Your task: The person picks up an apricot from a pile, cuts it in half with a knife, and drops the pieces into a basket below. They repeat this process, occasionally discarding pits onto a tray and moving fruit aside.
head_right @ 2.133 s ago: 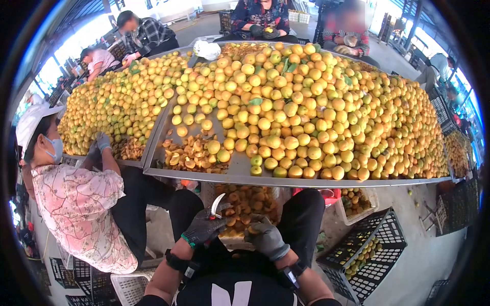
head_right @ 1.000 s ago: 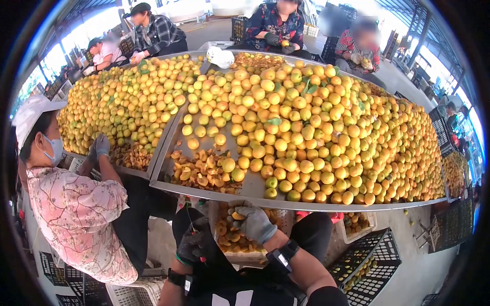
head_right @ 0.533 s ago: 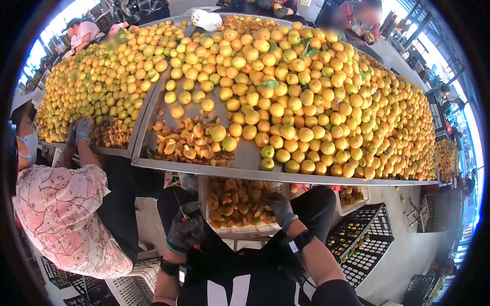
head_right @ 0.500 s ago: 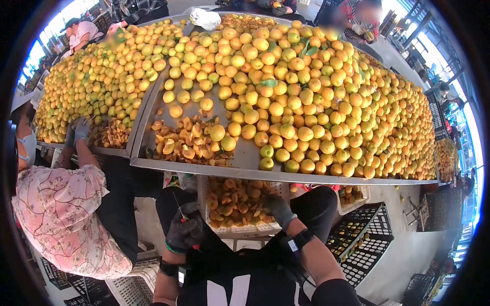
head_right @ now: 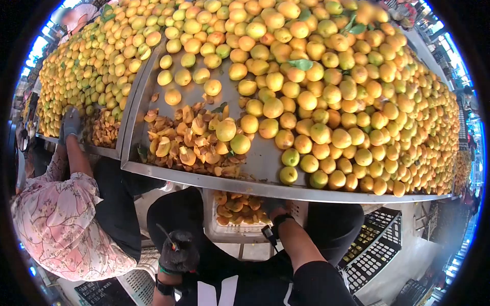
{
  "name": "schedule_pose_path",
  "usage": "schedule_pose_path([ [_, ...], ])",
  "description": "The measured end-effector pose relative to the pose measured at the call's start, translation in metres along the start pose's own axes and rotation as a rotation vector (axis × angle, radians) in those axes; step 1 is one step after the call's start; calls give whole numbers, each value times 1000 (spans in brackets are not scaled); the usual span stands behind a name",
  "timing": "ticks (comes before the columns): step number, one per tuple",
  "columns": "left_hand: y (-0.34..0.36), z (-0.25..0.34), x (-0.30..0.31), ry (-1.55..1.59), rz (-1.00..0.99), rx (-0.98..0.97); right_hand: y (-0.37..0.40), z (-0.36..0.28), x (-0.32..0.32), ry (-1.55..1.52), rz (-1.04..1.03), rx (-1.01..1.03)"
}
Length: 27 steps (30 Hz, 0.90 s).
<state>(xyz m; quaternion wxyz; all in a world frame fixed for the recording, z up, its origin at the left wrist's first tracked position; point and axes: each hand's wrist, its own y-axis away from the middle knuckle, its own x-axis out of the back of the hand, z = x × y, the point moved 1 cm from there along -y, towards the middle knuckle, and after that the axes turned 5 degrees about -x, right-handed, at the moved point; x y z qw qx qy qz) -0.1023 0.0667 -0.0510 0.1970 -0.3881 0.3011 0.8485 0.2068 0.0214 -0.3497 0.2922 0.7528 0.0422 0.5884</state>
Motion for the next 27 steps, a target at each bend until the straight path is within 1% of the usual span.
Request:
schedule_pose_path([
  [1,2,0,2,-4,23,4,-1,1,-6,-100,-123,-40],
  [2,4,0,3,-55,31,-12,1,2,-9,-107,-146,-34],
  [4,7,0,2,-106,59,-17,6,6,-7,-431,-262,-170],
  [5,5,1,0,-113,68,-2,6,8,-3,-432,-280,-171],
  [7,1,-1,-3,-119,72,17,3,15,4,-412,-392,-186],
  [9,-3,-4,-4,-41,55,42,3,18,-2,-396,-379,-178],
  [13,-4,-8,-8,-120,67,35,-10,6,-26,-348,-325,-122],
  [16,-1,-8,-13,-108,27,67,-14,-3,-38,-310,-290,-84],
  [17,0,-6,-11,-143,59,83,-15,-8,-31,-313,-285,-78],
  [19,4,-7,-6,-175,94,102,-3,-15,-5,-489,-147,-124],
  [22,8,-9,-1,-132,53,52,5,-20,41,-415,-199,-70],
  [25,9,-8,-9,-123,48,22,-12,-5,1,-402,-140,-119],
  [27,7,-8,-13,-155,59,45,-10,-10,6,-443,-109,-142],
])
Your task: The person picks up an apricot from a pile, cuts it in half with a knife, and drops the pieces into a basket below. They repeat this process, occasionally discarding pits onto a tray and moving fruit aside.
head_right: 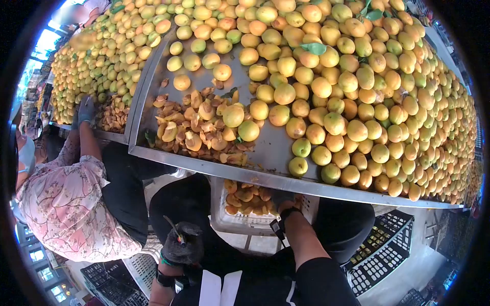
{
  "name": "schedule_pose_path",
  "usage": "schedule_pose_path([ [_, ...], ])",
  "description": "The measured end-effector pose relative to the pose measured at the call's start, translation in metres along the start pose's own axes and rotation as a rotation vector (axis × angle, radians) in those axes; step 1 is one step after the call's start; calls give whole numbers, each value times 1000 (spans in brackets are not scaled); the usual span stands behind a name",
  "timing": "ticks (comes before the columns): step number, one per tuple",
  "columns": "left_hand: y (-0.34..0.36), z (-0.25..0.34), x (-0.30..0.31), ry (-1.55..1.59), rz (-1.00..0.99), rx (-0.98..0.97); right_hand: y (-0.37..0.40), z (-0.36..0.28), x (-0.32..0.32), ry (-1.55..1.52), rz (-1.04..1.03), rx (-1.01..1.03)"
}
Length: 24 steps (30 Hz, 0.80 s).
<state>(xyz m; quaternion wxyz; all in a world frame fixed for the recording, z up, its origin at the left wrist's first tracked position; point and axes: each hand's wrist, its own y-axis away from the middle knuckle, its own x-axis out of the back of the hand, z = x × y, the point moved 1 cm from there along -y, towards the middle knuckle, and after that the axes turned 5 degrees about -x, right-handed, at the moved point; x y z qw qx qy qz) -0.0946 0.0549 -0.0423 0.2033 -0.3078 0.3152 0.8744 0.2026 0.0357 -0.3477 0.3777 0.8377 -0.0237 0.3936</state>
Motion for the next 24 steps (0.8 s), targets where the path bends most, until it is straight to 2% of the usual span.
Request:
schedule_pose_path([
  [2,-2,3,-2,36,-32,5,2,-1,-2,-47,35,-8],
  [4,-4,7,-3,71,-67,12,2,6,-12,99,176,226],
  [8,-1,4,-1,42,-61,-31,9,2,4,293,298,180],
  [10,-2,2,-1,16,-80,-61,18,2,7,635,-214,306],
  [12,-10,5,-5,115,-167,-43,70,-53,66,642,-383,608],
  [13,-12,7,-5,111,-199,-55,74,-48,79,110,-578,891],
  [14,-12,6,-2,80,-178,-37,107,-73,106,-293,-705,518],
  [15,-10,4,1,49,-154,-18,126,-89,120,-466,-746,458],
  [17,-9,3,1,80,-167,-33,155,-135,155,-710,-769,378],
  [19,-9,2,2,114,-176,-43,180,-190,214,-685,-654,393],
  [20,-8,3,3,126,-190,-27,177,-205,218,-681,-639,402],
  [22,-7,4,6,136,-209,-21,171,-229,223,-901,-351,525],
  [23,-7,3,8,133,-194,-18,168,-233,227,-894,-346,535],
  [24,-7,2,9,133,-177,-15,165,-236,229,-1079,-330,547],
])
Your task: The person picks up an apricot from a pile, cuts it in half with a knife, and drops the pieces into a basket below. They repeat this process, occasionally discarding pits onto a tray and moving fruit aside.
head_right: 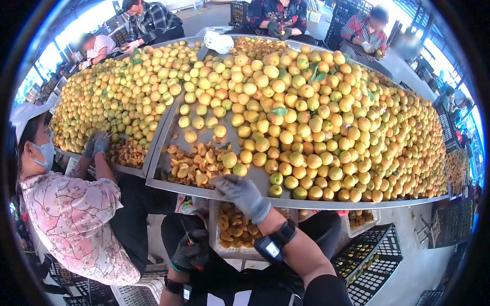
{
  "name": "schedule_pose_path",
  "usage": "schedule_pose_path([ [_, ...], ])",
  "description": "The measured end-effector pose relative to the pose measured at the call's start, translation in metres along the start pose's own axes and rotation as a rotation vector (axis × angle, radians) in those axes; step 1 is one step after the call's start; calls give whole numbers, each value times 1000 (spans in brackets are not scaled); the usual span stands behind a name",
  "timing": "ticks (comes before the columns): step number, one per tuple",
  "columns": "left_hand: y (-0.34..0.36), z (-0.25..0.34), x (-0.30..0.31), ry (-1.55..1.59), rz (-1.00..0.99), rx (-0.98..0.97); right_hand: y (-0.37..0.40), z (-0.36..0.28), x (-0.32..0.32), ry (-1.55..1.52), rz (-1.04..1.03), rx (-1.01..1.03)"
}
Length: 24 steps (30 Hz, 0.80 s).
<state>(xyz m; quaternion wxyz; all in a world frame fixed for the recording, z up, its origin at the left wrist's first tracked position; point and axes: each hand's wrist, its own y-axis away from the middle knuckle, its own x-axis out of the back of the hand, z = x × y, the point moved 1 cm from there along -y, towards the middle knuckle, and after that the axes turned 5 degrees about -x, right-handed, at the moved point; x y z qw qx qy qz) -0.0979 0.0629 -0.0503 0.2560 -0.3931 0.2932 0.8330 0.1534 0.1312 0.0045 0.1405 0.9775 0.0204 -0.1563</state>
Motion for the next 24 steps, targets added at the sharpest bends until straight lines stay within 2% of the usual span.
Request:
schedule_pose_path([
  [1,1,-1,1,5,0,-10,-5,-2,2,-168,39,54],
  [2,3,-2,3,-4,5,-18,-8,-4,13,-22,76,47],
  [3,4,-1,4,-13,10,-27,-7,-4,23,-14,66,46],
  [5,6,2,6,25,-18,-41,-4,-5,40,548,140,242],
  [9,8,6,5,65,-48,-21,-8,6,58,343,192,199],
  [11,8,6,5,75,-59,-17,-12,4,59,-81,226,-67],
  [15,8,4,11,71,-89,-25,-24,5,55,100,162,-45],
  [17,9,6,10,61,-80,-20,-43,16,55,897,61,537],
  [18,9,7,8,47,-76,-13,-38,-9,24,642,39,328],
  [19,10,9,6,51,-71,-13,-55,-12,15,641,35,323],
  [21,11,11,3,21,-8,33,-93,-16,0,1049,51,233],
  [22,11,11,4,24,-3,32,-110,-14,-9,1048,46,230],
  [24,11,10,8,9,-16,13,-141,-14,-31,1545,155,567],
])
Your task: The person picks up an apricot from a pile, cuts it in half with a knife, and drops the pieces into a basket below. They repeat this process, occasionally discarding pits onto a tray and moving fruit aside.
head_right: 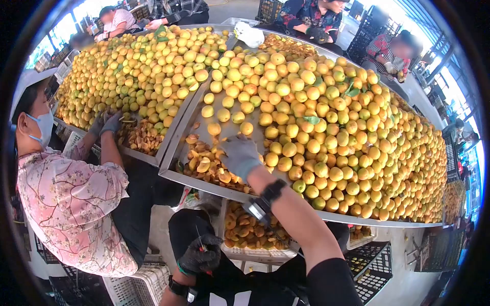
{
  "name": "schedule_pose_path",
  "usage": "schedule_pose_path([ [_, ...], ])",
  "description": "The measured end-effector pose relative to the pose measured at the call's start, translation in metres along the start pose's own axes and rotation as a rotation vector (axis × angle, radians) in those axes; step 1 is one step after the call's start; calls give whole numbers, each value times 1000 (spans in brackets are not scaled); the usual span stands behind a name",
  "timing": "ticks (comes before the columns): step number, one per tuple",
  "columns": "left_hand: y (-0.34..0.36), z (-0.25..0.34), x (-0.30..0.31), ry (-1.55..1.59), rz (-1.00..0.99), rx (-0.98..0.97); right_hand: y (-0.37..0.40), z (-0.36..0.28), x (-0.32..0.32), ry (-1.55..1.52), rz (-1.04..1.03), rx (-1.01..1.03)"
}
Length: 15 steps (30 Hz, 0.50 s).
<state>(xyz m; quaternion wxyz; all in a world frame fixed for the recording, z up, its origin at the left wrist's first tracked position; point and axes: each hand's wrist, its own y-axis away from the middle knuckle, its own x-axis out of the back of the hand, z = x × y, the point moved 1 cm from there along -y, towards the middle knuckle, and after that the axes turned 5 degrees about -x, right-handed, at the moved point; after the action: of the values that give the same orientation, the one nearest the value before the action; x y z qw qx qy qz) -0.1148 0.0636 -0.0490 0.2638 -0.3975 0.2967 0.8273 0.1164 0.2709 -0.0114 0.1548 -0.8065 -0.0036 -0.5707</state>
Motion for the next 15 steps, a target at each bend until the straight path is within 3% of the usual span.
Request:
schedule_pose_path([
  [1,0,1,1,4,9,-1,-15,-5,-7,-6,-7,4],
  [3,5,1,0,23,41,5,-37,-9,-24,290,-284,-54],
  [4,7,1,1,36,56,14,-46,-6,-31,282,-304,-53],
  [7,9,6,-1,30,30,6,-50,2,-47,309,-224,4],
  [9,11,9,-3,-23,24,0,-39,-3,-18,197,71,93],
  [11,11,7,-3,-38,63,6,-13,-4,9,-199,124,13],
  [13,10,5,-3,-56,92,14,37,-7,52,-578,-68,-3],
  [15,7,5,-3,-57,81,-22,93,-10,76,-712,-548,-250],
])
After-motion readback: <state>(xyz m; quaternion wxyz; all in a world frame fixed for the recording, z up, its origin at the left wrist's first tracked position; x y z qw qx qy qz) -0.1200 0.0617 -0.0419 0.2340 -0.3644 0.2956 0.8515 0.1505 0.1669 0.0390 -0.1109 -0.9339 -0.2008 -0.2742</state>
